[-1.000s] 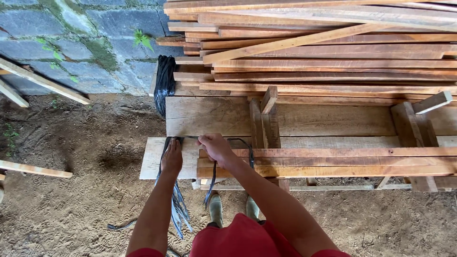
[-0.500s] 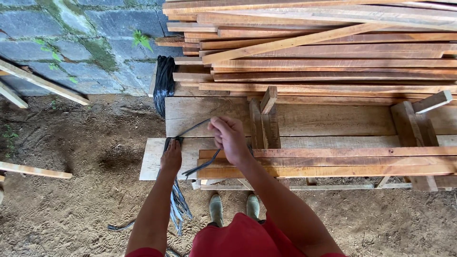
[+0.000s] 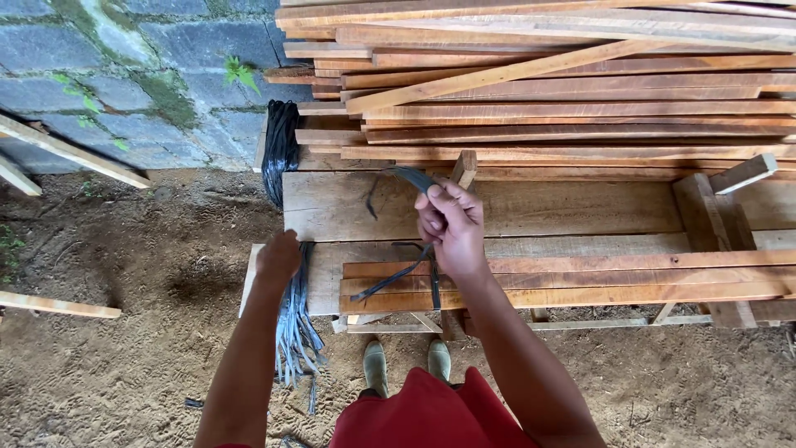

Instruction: The recorder is bundling several thin wooden planks together using black plastic strapping material.

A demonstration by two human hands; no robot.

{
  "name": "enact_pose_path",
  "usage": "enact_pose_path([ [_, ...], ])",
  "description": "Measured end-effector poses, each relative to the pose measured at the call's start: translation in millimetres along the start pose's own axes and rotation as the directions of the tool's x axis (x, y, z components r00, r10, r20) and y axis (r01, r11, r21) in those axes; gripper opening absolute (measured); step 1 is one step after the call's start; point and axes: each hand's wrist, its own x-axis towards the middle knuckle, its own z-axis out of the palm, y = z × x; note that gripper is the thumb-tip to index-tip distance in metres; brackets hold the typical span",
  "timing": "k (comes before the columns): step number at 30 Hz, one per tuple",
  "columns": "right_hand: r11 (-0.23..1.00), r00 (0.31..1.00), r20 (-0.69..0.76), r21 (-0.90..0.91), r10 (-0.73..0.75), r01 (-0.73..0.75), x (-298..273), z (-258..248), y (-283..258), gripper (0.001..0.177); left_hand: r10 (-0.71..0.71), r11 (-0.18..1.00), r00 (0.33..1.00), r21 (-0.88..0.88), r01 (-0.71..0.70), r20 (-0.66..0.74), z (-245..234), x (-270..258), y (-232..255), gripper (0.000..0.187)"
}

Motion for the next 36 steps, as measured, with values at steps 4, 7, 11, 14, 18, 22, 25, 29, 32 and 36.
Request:
enact_pose_path([
  [4, 0.998, 0.998, -0.015, -0.027, 0.063, -0.063, -0.3, -5.3, -5.1, 0.027, 0.078, 0.957, 0.986, -0.266, -0.116, -0.150, -114.4, -61.6, 61.6, 0.038],
  [7, 0.987, 0.988, 0.032, -0.055, 0.152, -0.150, 0.8, -11.0, -6.7, 0.028, 0.280, 0.775, 0.884, -0.455, -0.438, -0.374, -196.6, -117.4, 121.7, 0.029],
  [11, 0.956, 0.958, 0.078, -0.122, 0.276, -0.266, 0.8, -14.8, -18.1, 0.024, 0.534, 0.340, 0.727, -0.678, -0.652, -0.431, -265.4, -187.7, 186.0, 0.051],
  [14, 0.942, 0.951, 0.087, -0.189, 0.296, -0.276, 3.0, -25.6, -35.1, 0.023, 0.623, 0.246, 0.638, -0.660, -0.710, -0.453, -266.1, -188.0, 205.7, 0.028],
  [18, 0.844, 0.931, 0.072, -0.451, 0.358, -0.290, 6.0, -65.7, -73.6, 0.022, 0.631, 0.279, 0.540, -0.486, -0.828, -0.558, -231.8, -145.9, 214.3, 0.015],
  [22, 0.750, 0.916, 0.084, -0.607, 0.392, -0.265, 2.8, -138.8, -122.0, 0.020, 0.614, 0.287, 0.555, -0.497, -0.819, -0.561, -246.1, -157.8, 229.3, 0.010],
  [25, 0.659, 0.911, 0.053, -0.708, 0.409, -0.255, -6.1, -189.5, -170.0, 0.022, 0.580, 0.339, 0.578, -0.474, -0.812, -0.575, -249.7, -171.1, 249.5, 0.008],
  [29, 0.522, 0.925, -0.058, -0.812, 0.376, -0.263, -15.0, -257.7, -221.6, 0.022, 0.487, 0.476, 0.637, -0.430, -0.767, -0.597, -253.8, -197.1, 292.5, 0.012],
  [32, 0.360, 0.935, -0.140, -0.896, 0.327, -0.260, -19.1, -314.6, -239.8, 0.015, 0.413, 0.527, 0.675, -0.444, -0.724, -0.611, -236.2, -209.7, 325.9, 0.012],
  [36, -0.042, 0.932, -0.244, -0.969, 0.268, -0.242, -7.5, -381.5, -234.7, 0.037, 0.418, 0.541, 0.659, -0.412, -0.733, -0.625, -210.1, -203.2, 374.9, 0.012],
])
